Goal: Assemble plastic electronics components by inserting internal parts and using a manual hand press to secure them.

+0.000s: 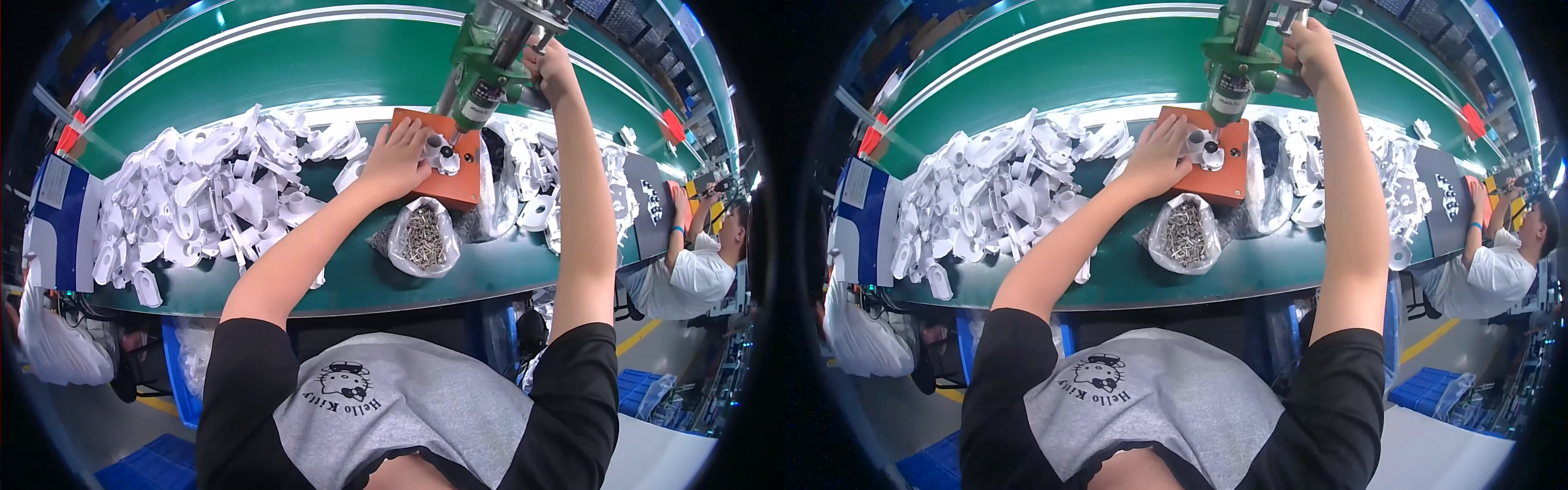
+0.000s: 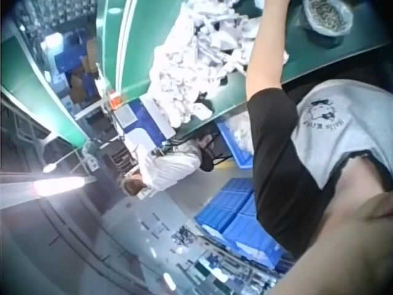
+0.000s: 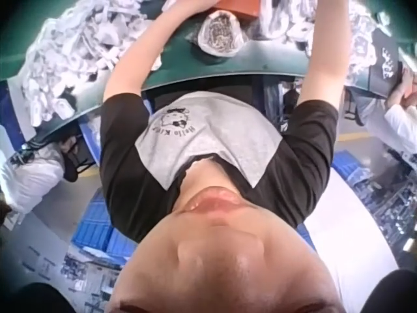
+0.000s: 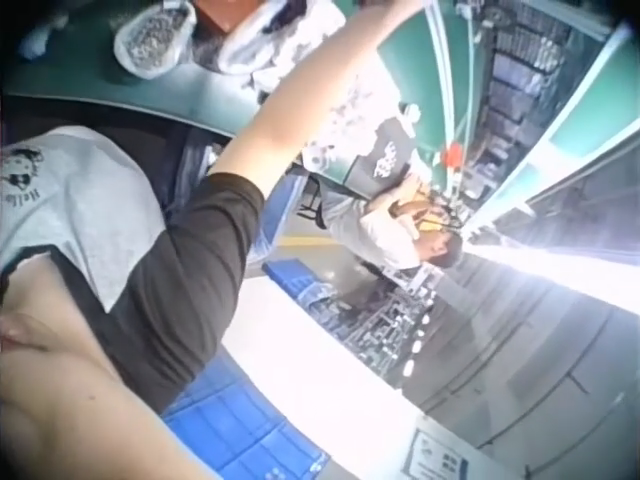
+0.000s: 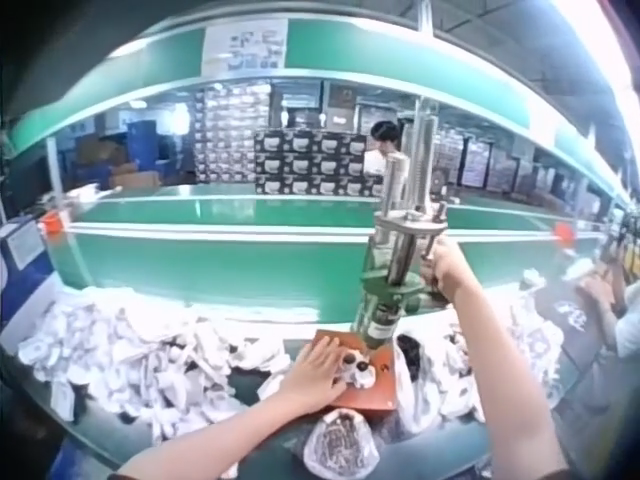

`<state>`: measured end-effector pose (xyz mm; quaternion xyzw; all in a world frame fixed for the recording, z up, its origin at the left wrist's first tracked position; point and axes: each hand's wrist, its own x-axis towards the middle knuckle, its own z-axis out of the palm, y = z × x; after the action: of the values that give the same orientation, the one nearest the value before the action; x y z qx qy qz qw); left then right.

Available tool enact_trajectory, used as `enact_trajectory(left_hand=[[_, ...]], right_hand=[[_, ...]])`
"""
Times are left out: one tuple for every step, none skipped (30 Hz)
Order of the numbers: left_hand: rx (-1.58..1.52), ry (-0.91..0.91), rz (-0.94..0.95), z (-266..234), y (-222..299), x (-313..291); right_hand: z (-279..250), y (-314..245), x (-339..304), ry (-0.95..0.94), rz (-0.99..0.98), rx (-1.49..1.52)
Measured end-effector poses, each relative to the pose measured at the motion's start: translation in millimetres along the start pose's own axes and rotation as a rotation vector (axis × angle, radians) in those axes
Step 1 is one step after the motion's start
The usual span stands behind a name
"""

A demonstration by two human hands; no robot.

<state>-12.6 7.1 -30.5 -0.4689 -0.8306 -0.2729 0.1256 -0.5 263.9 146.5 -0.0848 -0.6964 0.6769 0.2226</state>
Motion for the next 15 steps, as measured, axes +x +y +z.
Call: enact_trajectory(left_hand=[[0.017, -0.003, -0.027, 0, 2, -2], [0.035, -0.006, -0.056, -1, 4, -5], [0.062, 0.016, -0.057, -2, 7, -9], [0.062, 0.015, -0.059, -4, 9, -12], [0.098, 0.044, -0.106, -5, 12, -13], [0.134, 0.069, -0.146, -6, 16, -15], [0.137, 0.105, -0.126, -4, 25, -11], [0.131, 0.096, -0.115, -3, 26, -10], [0.167, 0.122, -0.123, -2, 26, -11], [0.228, 0.151, -0.168, -5, 17, -18], [0.229, 0.139, -0.164, -8, 20, -16], [0.226, 0.134, -0.188, -12, 15, -19], [0.207, 0.129, -0.188, -12, 15, -18], [0.192, 0.129, -0.178, -13, 15, -20], [0.174, 0.133, -0.180, -12, 13, -21]], right_hand=[[5, 2, 2, 0.028, -0.004, 0.028], [9, 6, 4, 0.054, -0.007, 0.057], [15, 8, 4, 0.048, -0.024, 0.031], [15, 10, 10, 0.047, -0.022, 0.030], [13, 15, 21, -0.035, -0.021, -0.032], [7, 23, 36, -0.109, -0.020, -0.093], [-35, 53, 65, -0.260, -0.261, -0.055], [-39, 61, 84, -0.222, -0.232, -0.146], [-39, 67, 92, -0.191, -0.202, -0.233], [7, 55, 73, -0.255, -0.249, -0.260], [16, 49, 65, -0.263, -0.419, -0.344], [50, 26, 46, -0.339, -0.334, -0.258], [55, 16, 37, -0.316, -0.348, -0.336], [53, 11, 33, -0.278, -0.294, -0.441], [50, 12, 38, -0.267, -0.345, -0.530]])
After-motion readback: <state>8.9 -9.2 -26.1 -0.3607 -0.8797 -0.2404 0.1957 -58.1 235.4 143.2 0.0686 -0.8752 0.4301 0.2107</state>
